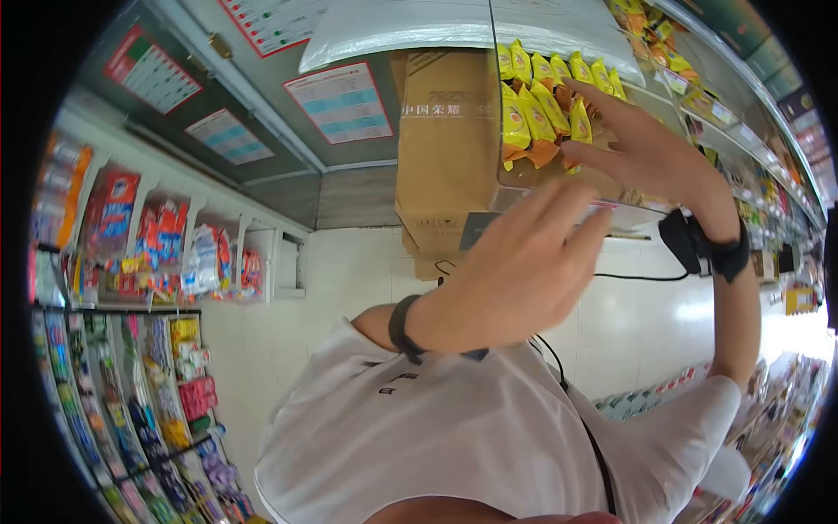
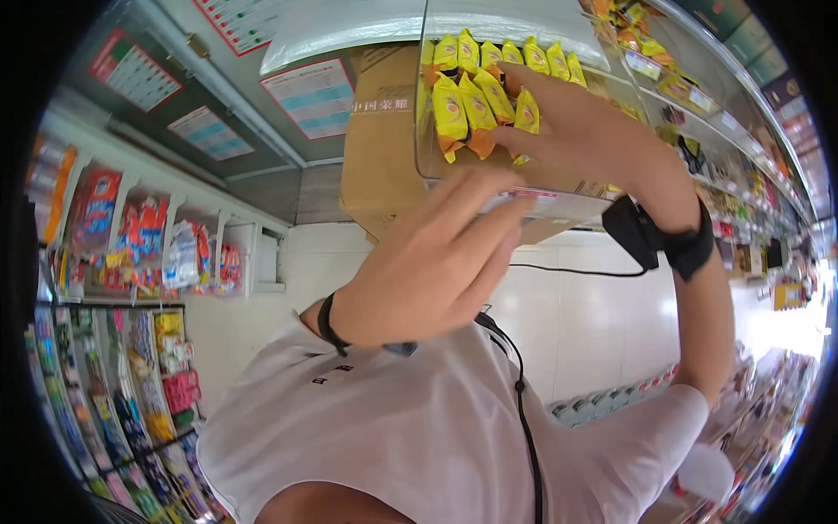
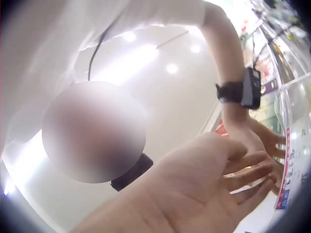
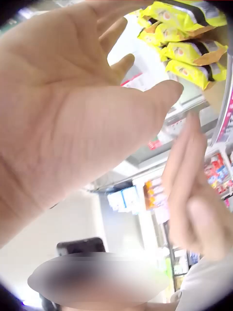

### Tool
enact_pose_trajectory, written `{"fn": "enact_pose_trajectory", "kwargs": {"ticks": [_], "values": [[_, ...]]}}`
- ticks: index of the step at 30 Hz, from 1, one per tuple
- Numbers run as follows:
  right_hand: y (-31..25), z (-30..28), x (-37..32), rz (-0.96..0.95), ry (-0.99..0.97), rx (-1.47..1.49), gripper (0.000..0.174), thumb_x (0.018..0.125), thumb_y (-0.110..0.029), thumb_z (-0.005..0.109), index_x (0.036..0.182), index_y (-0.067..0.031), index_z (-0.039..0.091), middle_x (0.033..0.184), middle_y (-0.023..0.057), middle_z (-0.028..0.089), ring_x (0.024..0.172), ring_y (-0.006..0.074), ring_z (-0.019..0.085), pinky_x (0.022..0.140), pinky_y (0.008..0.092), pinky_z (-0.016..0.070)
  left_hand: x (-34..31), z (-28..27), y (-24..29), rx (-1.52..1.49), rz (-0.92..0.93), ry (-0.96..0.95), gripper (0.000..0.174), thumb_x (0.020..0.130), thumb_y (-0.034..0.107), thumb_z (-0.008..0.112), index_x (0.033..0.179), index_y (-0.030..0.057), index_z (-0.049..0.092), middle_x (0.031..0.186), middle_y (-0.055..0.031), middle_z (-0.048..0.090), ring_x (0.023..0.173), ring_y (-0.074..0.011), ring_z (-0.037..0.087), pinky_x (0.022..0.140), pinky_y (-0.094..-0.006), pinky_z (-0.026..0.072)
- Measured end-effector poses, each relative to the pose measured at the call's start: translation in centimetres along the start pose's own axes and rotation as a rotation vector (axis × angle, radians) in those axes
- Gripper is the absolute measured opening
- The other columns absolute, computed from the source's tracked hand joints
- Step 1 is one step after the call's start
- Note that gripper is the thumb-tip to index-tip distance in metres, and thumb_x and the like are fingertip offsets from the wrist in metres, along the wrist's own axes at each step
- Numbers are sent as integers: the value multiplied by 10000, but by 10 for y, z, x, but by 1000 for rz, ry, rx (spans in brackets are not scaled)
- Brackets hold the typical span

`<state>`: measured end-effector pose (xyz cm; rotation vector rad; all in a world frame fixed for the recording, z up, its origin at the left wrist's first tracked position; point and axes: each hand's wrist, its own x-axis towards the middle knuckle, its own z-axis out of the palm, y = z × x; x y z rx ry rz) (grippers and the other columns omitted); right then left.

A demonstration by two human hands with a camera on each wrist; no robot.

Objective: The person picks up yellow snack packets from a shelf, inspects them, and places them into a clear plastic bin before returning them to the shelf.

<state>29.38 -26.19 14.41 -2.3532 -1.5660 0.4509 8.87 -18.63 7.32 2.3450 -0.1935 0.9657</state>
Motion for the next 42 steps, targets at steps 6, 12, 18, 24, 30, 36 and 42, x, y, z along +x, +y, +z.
{"fn": "enact_pose_trajectory", "kwargs": {"ticks": [6,12,18,24,30,36,42], "values": [[35,-7,-84,-312,364,196,554,938,-161,731,1456,-65,563,1399,181,624,1294,368,605,1058,429,501,37,61,-14,586,-301,-34,406,1007,294,596,1242,-33,647,1175,-243,653,1047,-448,663,897,-534,546],[71,-5,-120,-476,360,156,504,910,-89,723,1397,-33,604,1421,175,621,1324,371,592,1120,448,448,59,63,-24,626,-647,-183,462,1023,495,536,1035,107,785,1051,-203,712,1035,-409,684,886,-499,554],[76,-7,-110,-595,297,145,428,942,-97,690,1362,-39,629,1364,184,647,1278,388,602,1088,450,468,67,64,-30,675,-681,-224,546,1044,534,456,1165,111,779,1282,-249,654,1258,-416,598,1015,-508,507],[56,-13,-74,-587,207,36,351,986,-103,617,1326,-14,632,1149,187,699,1065,380,659,928,448,516,59,65,-40,628,-554,-40,468,1036,428,500,1144,61,768,1362,-240,631,1315,-402,555,1052,-500,483],[40,-23,-15,-266,-162,-167,403,999,-138,531,1371,2,597,908,201,682,841,336,665,760,409,509,54,57,-55,439,-306,-78,287,932,250,600,962,2,742,1133,-138,717,1092,-344,649,916,-453,542],[29,-5,26,-11,-466,-178,630,969,-185,535,1570,-63,390,977,160,740,881,261,703,784,373,531,53,59,-52,404,-352,-50,258,916,191,568,935,-38,685,941,-172,700,967,-336,675,863,-464,552],[48,1,32,32,-462,-124,686,992,-231,568,1621,-90,333,1143,156,744,1011,232,709,871,355,535,48,66,-56,433,-309,21,290,930,196,555,954,-73,660,925,-202,685,953,-342,686,847,-460,550]]}}
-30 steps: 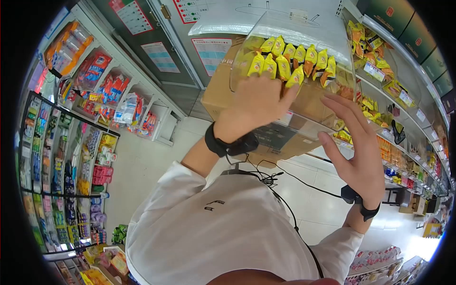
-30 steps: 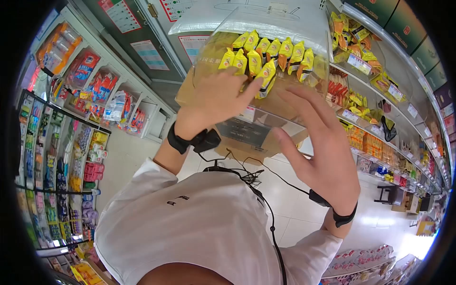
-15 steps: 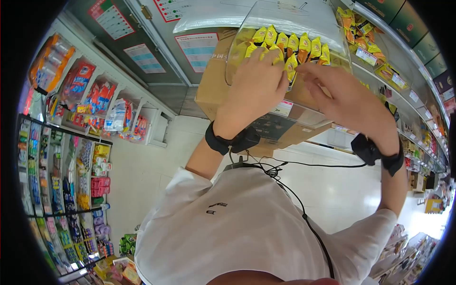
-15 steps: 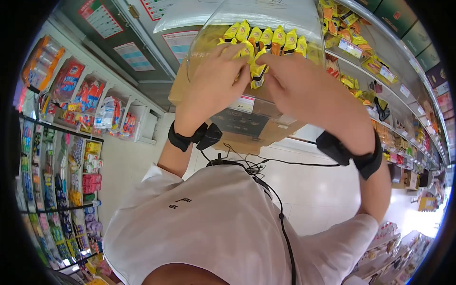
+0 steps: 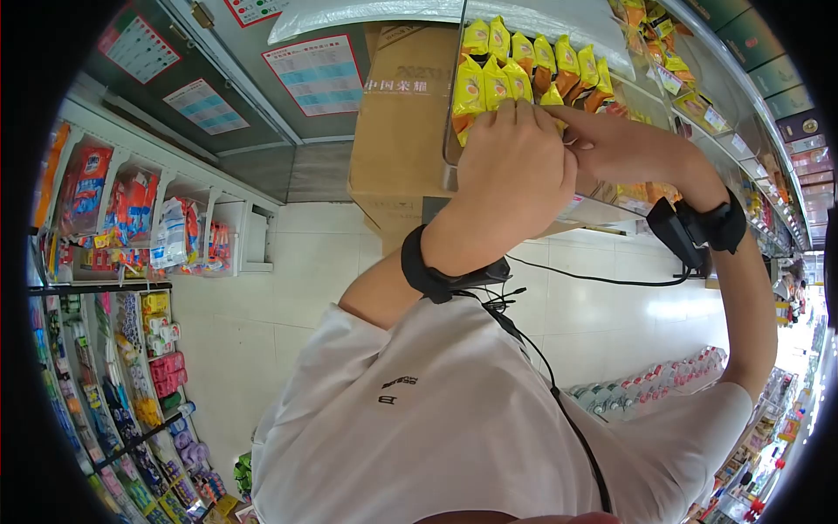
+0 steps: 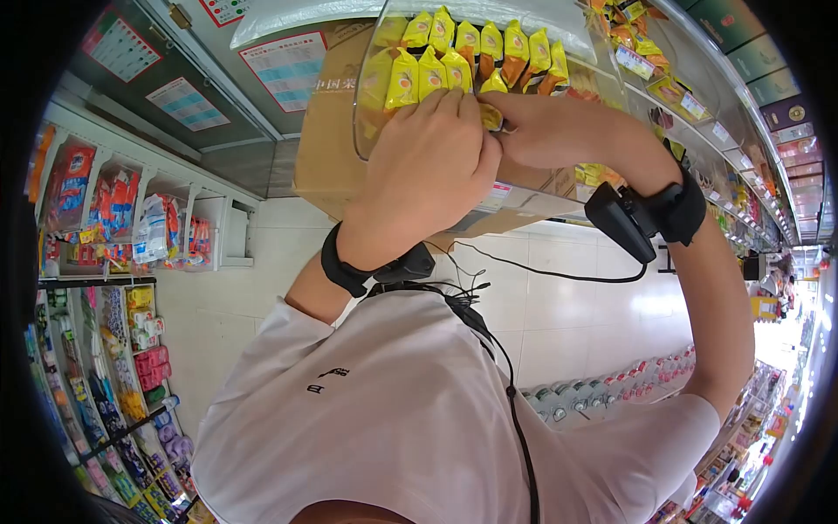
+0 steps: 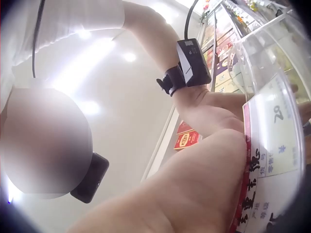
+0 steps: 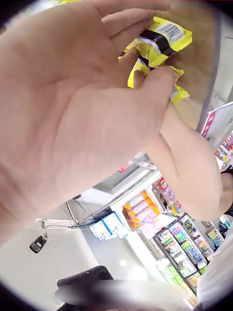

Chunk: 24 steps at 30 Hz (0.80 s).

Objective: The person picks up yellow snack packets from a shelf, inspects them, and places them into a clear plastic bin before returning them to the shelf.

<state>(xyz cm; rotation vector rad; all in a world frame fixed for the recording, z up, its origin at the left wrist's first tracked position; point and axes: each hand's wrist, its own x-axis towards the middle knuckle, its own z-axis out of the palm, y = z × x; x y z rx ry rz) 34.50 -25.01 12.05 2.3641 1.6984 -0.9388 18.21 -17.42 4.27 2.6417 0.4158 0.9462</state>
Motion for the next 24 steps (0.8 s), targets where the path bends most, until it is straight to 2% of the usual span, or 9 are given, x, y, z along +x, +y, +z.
{"fn": "enact_pose_trajectory", "kwargs": {"ticks": [5,8,11,14,16,19,21,23,24], "values": [[-16,-9,-6,129,-16,3,647,1007,-211,591,1604,-86,377,1246,164,717,1101,256,692,951,345,521,1,0,3,59,-1,-5,297,940,207,556,947,-67,668,931,-205,683,950,-352,672,853,-452,542],[-4,-7,-2,-14,7,178,647,994,-185,609,1595,-77,394,1220,150,719,1067,256,686,938,341,514,1,5,2,94,10,71,277,936,201,565,920,-57,667,920,-209,674,939,-354,661,841,-453,534],[9,-1,11,-45,96,163,659,989,-191,628,1593,-71,394,1235,165,715,1101,249,682,963,341,507,3,2,0,87,40,130,241,925,181,583,892,-43,665,915,-211,668,923,-354,652,824,-455,531],[4,-13,23,-3,-11,185,660,994,-197,631,1598,-77,392,1354,194,664,1224,245,648,1022,344,494,2,-6,-2,-20,101,116,210,914,164,602,872,-31,667,904,-203,675,879,-344,655,803,-446,534],[-10,-17,21,96,-15,155,665,998,-210,641,1602,-87,392,1440,193,610,1308,246,601,1061,347,479,1,-7,-5,-59,101,84,194,907,154,612,861,-24,674,877,-195,680,836,-339,664,774,-438,542],[-17,-14,14,149,95,10,658,1013,-216,639,1607,-90,387,1516,182,549,1374,240,556,1087,350,475,-4,-8,-9,-75,71,-28,202,899,167,612,836,-14,679,823,-179,681,765,-329,675,700,-437,551],[-18,-8,1,65,230,34,630,1024,-222,611,1599,-79,396,1493,178,567,1352,234,573,1085,359,478,-5,-9,-8,-18,32,-48,223,895,187,612,827,-15,678,793,-170,678,751,-329,682,659,-446,551],[-21,-9,-28,-100,393,215,591,1033,-235,563,1578,-56,420,1414,180,636,1285,228,629,1074,375,482,-4,-9,-7,10,-1,-67,248,893,208,613,813,-17,676,774,-163,676,749,-327,687,635,-452,551],[-21,-8,-44,-150,474,252,571,1049,-206,553,1583,-57,414,1463,165,601,1318,224,605,1099,386,468,-3,-10,-6,8,-16,-76,262,893,220,614,803,-19,674,771,-160,675,753,-325,688,631,-453,550]]}}
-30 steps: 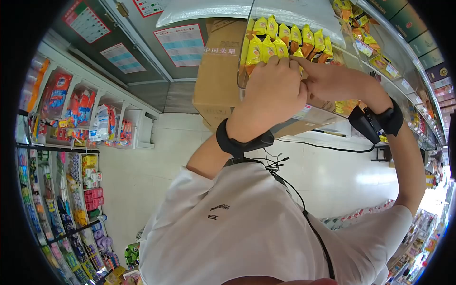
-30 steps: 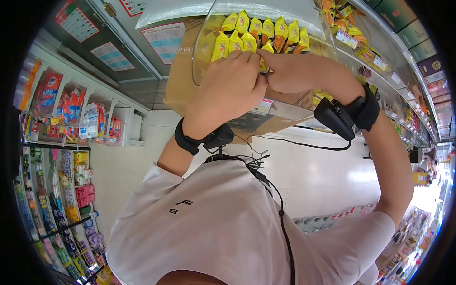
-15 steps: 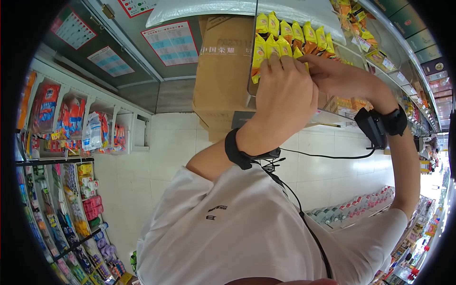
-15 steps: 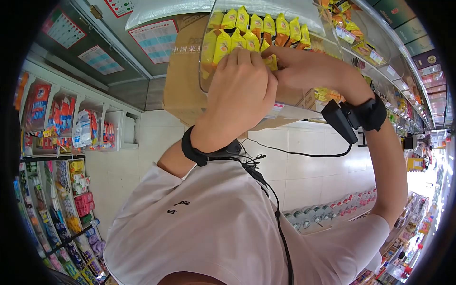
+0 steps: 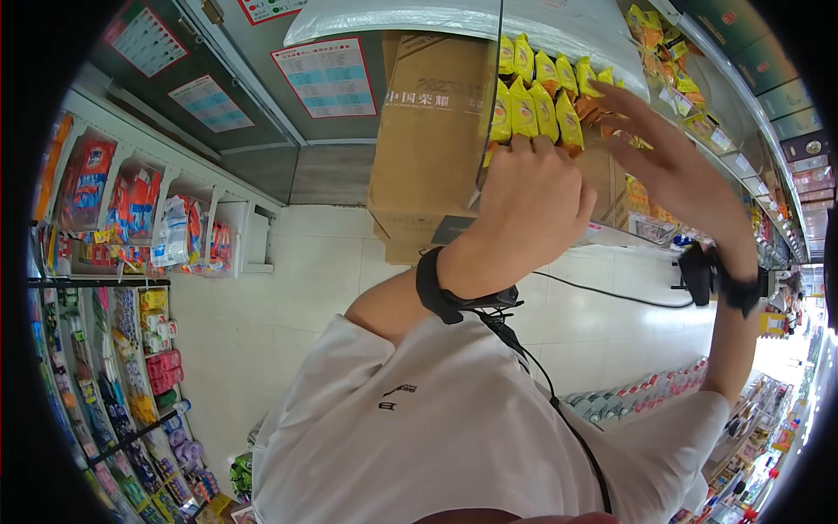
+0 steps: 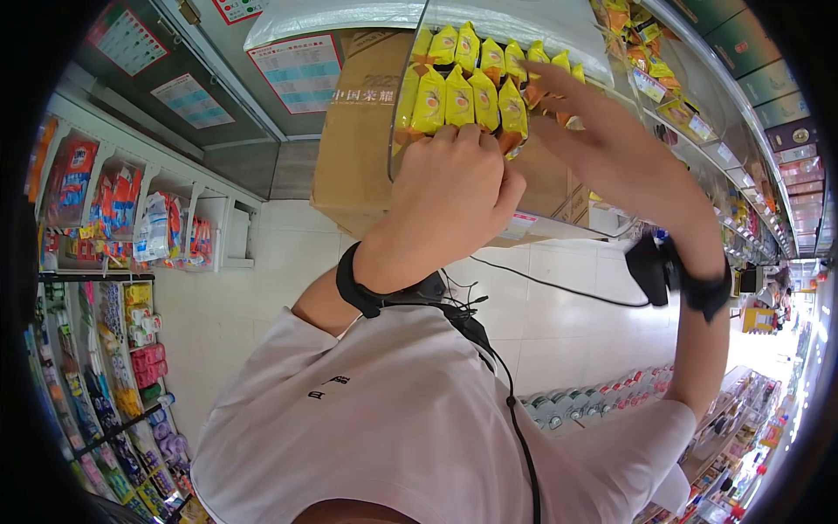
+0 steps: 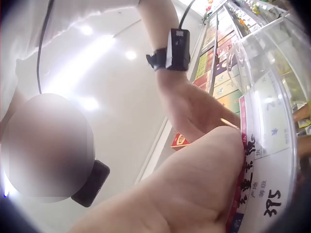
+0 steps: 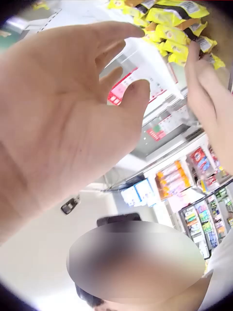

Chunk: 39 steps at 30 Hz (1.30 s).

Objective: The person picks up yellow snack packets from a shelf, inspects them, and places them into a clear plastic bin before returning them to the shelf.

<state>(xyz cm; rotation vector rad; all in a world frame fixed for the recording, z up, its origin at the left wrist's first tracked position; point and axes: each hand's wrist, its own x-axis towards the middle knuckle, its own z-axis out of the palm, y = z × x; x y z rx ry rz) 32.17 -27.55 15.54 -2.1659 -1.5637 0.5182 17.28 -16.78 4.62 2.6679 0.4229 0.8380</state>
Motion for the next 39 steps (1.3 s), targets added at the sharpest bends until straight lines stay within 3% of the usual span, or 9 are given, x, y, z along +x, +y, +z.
{"fn": "enact_pose_trajectory", "kwargs": {"ticks": [3,11,16,23,25,27,31,32,39], "values": [[-13,-4,-46,-127,259,198,521,1069,-110,530,1572,-33,423,1562,146,515,1379,233,558,1135,410,448,0,3,2,25,-23,65,290,895,240,617,764,-13,672,759,-147,676,757,-323,688,630,-460,549],[49,-1,-206,-78,415,321,762,970,-280,612,1618,-7,319,1576,295,447,1409,413,514,1039,486,487,6,-13,13,7,-215,12,302,918,276,631,805,3,698,778,-169,691,755,-363,673,676,-481,534],[141,2,-288,49,585,349,730,1001,-281,588,1614,4,313,1578,304,437,1393,405,525,1025,479,484,19,0,9,244,-444,-119,299,927,256,620,914,-18,739,782,-209,694,766,-389,692,719,-465,545],[293,-32,-388,157,637,476,628,1051,-258,560,1584,14,369,1476,232,552,1321,328,581,1032,427,478,24,-15,-21,98,-386,-365,387,928,273,672,1131,-55,693,1055,-175,735,960,-232,699,874,-366,542],[332,-42,-404,173,590,532,595,1058,-235,560,1572,13,392,1438,204,588,1291,293,601,1034,410,480,16,-10,-25,41,-433,-238,354,978,240,670,1133,-77,698,1002,-192,741,941,-200,711,865,-379,561],[362,-49,-404,145,540,606,541,1061,-181,562,1551,4,424,1371,176,634,1243,259,625,1024,379,497,17,-10,18,376,-274,-2,343,964,243,657,966,-99,675,751,-253,634,670,-302,658,654,-417,491],[400,-60,-367,32,452,648,495,1026,-45,563,1512,3,485,1302,158,670,1196,242,654,1014,373,522,29,-2,70,10,-441,-89,333,999,252,575,953,-43,723,842,-183,735,748,-283,675,737,-368,530],[405,-63,-354,11,426,650,495,1012,-18,560,1502,1,498,1281,156,679,1197,241,655,1019,372,522,35,0,71,25,-460,-272,363,1016,282,534,1013,-12,746,952,-155,768,883,-268,716,816,-356,545],[414,-93,-235,-230,245,625,459,1019,1,567,1476,-32,529,1223,123,714,1120,209,689,998,353,531,44,45,51,372,-608,-277,346,1010,293,589,1151,8,727,1083,-210,740,1011,-330,719,865,-392,559]]}}
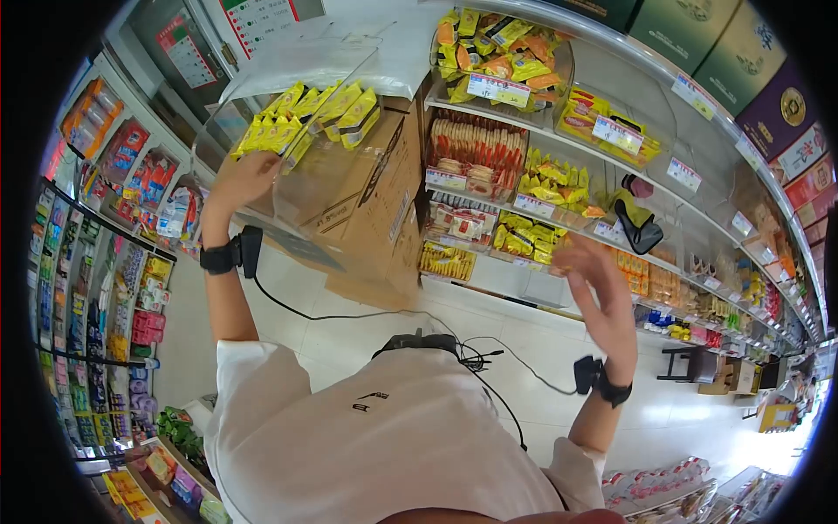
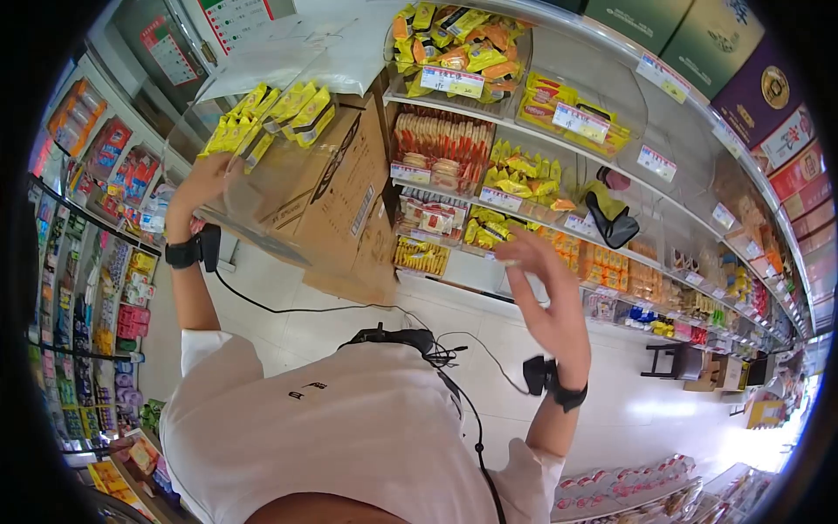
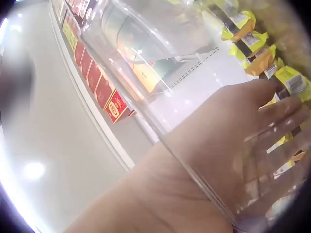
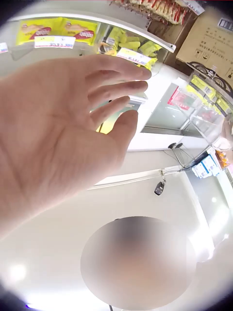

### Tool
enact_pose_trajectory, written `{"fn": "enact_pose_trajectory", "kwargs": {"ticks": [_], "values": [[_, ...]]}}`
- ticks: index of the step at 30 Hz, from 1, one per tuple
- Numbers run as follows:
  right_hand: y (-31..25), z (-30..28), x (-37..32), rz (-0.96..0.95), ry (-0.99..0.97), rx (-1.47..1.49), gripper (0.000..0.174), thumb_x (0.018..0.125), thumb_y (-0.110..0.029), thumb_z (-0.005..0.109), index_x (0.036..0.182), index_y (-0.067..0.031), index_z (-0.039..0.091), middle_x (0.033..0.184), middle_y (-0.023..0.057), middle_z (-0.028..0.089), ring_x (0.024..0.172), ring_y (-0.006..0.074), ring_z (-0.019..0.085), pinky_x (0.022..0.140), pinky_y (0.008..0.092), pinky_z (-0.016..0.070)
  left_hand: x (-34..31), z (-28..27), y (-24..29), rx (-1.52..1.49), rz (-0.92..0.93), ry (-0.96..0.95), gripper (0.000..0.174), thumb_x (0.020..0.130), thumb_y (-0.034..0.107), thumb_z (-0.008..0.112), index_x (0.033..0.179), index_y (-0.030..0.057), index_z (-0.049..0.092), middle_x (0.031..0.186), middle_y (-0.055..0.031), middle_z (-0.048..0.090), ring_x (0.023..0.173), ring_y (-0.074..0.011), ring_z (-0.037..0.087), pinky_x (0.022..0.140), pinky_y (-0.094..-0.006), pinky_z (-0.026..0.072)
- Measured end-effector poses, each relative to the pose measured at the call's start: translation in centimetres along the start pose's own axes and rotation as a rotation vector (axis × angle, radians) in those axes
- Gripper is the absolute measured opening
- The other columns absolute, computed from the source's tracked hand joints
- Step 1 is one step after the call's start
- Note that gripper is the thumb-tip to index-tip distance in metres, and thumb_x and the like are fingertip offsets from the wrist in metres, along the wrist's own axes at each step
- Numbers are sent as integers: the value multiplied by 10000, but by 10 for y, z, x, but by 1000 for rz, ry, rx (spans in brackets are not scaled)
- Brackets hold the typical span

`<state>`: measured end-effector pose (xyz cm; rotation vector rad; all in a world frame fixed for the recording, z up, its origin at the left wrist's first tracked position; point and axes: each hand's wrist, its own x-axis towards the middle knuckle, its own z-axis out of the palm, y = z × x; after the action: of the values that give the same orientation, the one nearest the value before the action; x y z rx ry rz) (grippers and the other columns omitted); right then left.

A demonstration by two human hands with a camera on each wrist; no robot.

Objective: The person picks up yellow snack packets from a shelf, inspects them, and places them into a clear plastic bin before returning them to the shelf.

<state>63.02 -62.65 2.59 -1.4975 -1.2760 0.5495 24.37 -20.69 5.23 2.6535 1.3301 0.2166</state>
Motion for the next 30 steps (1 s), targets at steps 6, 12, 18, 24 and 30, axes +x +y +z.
{"fn": "enact_pose_trajectory", "kwargs": {"ticks": [6,12,18,24,30], "values": [[-15,-14,159,-209,75,-395,333,1004,-24,603,1335,6,621,1081,138,770,1028,208,737,923,334,548,-46,-21,49,-298,-17,679,201,1002,145,654,1093,-27,707,1100,-153,741,989,-263,723,798,-361,565],[46,-30,318,-408,188,-840,345,936,-126,692,1275,-61,695,1068,222,754,1017,394,729,897,446,558,-125,-18,109,-754,604,761,273,888,210,703,787,-44,709,747,-157,701,589,-200,630,538,-336,496],[58,-39,347,-331,47,-932,358,909,-148,741,1263,-101,742,1122,196,728,978,344,690,897,407,535,-133,0,154,-838,774,132,186,807,127,762,922,-16,789,820,-106,741,704,-243,715,594,-316,575],[46,-39,316,-544,196,-787,252,918,-117,756,1162,-54,763,1032,144,709,926,276,663,866,374,521,-94,29,211,-895,474,-8,194,893,53,728,1070,-19,759,917,-156,738,812,-305,717,732,-391,570],[36,-2,221,-764,261,-551,328,807,4,829,1125,-40,760,1053,130,699,953,299,658,858,396,523,1,102,284,-1397,205,176,361,1035,248,680,1291,-4,644,1147,-101,723,962,-199,701,823,-347,564]]}}
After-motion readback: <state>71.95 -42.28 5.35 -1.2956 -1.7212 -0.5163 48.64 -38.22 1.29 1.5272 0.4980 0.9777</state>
